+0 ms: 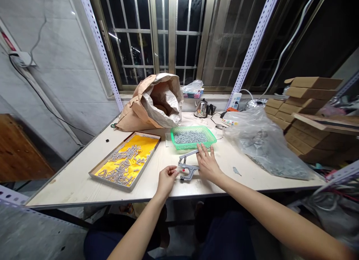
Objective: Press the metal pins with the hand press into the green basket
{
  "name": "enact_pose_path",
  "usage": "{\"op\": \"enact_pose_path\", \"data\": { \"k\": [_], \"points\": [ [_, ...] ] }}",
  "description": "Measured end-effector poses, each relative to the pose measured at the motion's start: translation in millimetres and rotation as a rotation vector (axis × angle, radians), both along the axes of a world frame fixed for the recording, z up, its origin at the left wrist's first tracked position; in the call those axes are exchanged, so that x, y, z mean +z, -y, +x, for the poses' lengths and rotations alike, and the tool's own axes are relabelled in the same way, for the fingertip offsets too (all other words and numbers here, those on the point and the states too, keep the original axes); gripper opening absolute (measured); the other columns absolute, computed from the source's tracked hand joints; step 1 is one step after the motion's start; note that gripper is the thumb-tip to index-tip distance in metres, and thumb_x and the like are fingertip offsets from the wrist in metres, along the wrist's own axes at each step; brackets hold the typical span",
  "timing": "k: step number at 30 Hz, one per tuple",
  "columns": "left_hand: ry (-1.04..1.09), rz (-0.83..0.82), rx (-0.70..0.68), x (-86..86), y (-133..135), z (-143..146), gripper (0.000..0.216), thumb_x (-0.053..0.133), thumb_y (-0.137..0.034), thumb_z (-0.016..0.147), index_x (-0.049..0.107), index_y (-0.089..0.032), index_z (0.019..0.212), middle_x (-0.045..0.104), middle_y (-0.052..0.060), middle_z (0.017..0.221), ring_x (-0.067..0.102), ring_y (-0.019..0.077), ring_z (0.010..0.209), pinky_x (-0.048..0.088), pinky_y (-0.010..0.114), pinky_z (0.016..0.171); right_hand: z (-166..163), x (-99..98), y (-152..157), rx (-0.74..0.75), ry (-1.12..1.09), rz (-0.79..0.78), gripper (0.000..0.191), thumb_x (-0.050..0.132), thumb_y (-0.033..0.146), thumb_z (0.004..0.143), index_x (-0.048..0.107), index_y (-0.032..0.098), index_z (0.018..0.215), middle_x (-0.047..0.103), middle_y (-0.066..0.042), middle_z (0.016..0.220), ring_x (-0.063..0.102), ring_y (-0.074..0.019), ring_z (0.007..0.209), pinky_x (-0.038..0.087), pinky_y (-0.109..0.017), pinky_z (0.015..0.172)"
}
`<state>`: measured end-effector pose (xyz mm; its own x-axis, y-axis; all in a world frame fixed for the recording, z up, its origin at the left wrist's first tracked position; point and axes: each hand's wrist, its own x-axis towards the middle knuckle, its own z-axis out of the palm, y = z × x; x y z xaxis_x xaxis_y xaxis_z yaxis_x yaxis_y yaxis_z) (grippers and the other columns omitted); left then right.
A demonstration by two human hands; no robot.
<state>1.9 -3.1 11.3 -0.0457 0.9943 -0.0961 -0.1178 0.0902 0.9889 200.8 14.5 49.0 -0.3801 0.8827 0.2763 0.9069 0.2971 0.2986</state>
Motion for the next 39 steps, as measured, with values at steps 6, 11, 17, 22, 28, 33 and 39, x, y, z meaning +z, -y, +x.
{"op": "enact_pose_path", "data": {
  "k": [6,11,17,22,28,33,39],
  "points": [
    [0.066,0.033,-0.019,-9.2,1.4,11.1,0.053,0.076,-0.027,0.057,0.048,-0.013,0.100,0.066,0.001,0.064,0.063,0.0157,0.063,0.047,0.026,0.063,-3.6,2.5,10.4,0.017,-0.032,0.039,0.065,0.054,0.029,0.066,0.049,-0.001,0.124,0.014,-0.024,0.150,0.010,-0.0370,0.138,-0.006,-0.055,0.110],
    [-0.088,0.015,-0.090,-5.9,4.5,7.6,0.053,0.073,-0.019,0.062,0.046,-0.013,0.107,0.067,0.001,0.066,0.064,0.0162,0.064,0.048,0.027,0.064,-6.1,3.9,17.1,0.018,-0.043,0.038,0.065,0.053,0.024,0.065,0.047,0.000,0.126,0.015,-0.023,0.150,0.003,-0.0352,0.140,-0.009,-0.056,0.110],
    [-0.186,0.037,-0.099,-6.2,4.7,6.7,0.058,0.067,-0.013,0.065,0.042,-0.011,0.117,0.069,0.003,0.070,0.063,0.0156,0.065,0.048,0.027,0.065,-9.3,2.7,21.4,-0.042,-0.069,0.073,0.065,0.056,0.024,0.064,0.048,0.000,0.124,0.015,-0.023,0.150,-0.003,-0.0341,0.140,-0.009,-0.057,0.109],
    [-0.204,0.024,-0.111,-9.2,5.3,7.3,0.061,0.067,-0.013,0.066,0.040,-0.010,0.121,0.068,0.002,0.069,0.063,0.0159,0.066,0.047,0.027,0.065,-9.5,-3.6,24.2,-0.080,-0.096,0.076,0.069,0.057,0.027,0.064,0.045,-0.002,0.125,0.008,-0.024,0.150,-0.004,-0.0345,0.139,-0.009,-0.059,0.108],
    [-0.351,0.086,-0.251,3.3,1.6,1.9,0.072,0.065,-0.008,0.066,0.036,-0.011,0.131,0.067,0.000,0.069,0.064,0.0157,0.074,0.046,0.027,0.075,-10.9,-5.4,28.7,-0.117,-0.131,0.070,0.070,0.058,0.028,0.064,0.044,-0.001,0.127,0.014,-0.023,0.150,-0.009,-0.0338,0.139,-0.010,-0.059,0.107],
    [-0.310,0.030,-0.353,6.8,-3.8,-2.3,0.080,0.069,-0.009,0.065,0.032,-0.006,0.136,0.065,0.001,0.065,0.062,0.0154,0.066,0.046,0.028,0.071,-12.2,-8.0,30.7,-0.134,-0.137,0.068,0.071,0.056,0.027,0.064,0.042,-0.002,0.128,0.011,-0.023,0.150,-0.010,-0.0331,0.139,-0.011,-0.059,0.107],
    [-0.245,0.037,-0.423,4.0,1.0,-2.9,0.089,0.072,-0.014,0.063,0.027,-0.008,0.139,0.065,0.000,0.065,0.061,0.0144,0.065,0.045,0.027,0.070,-13.2,-15.0,30.9,-0.160,-0.134,0.071,0.075,0.054,0.027,0.063,0.039,-0.002,0.131,0.014,-0.023,0.150,-0.009,-0.0324,0.139,-0.011,-0.060,0.107]
  ]
}}
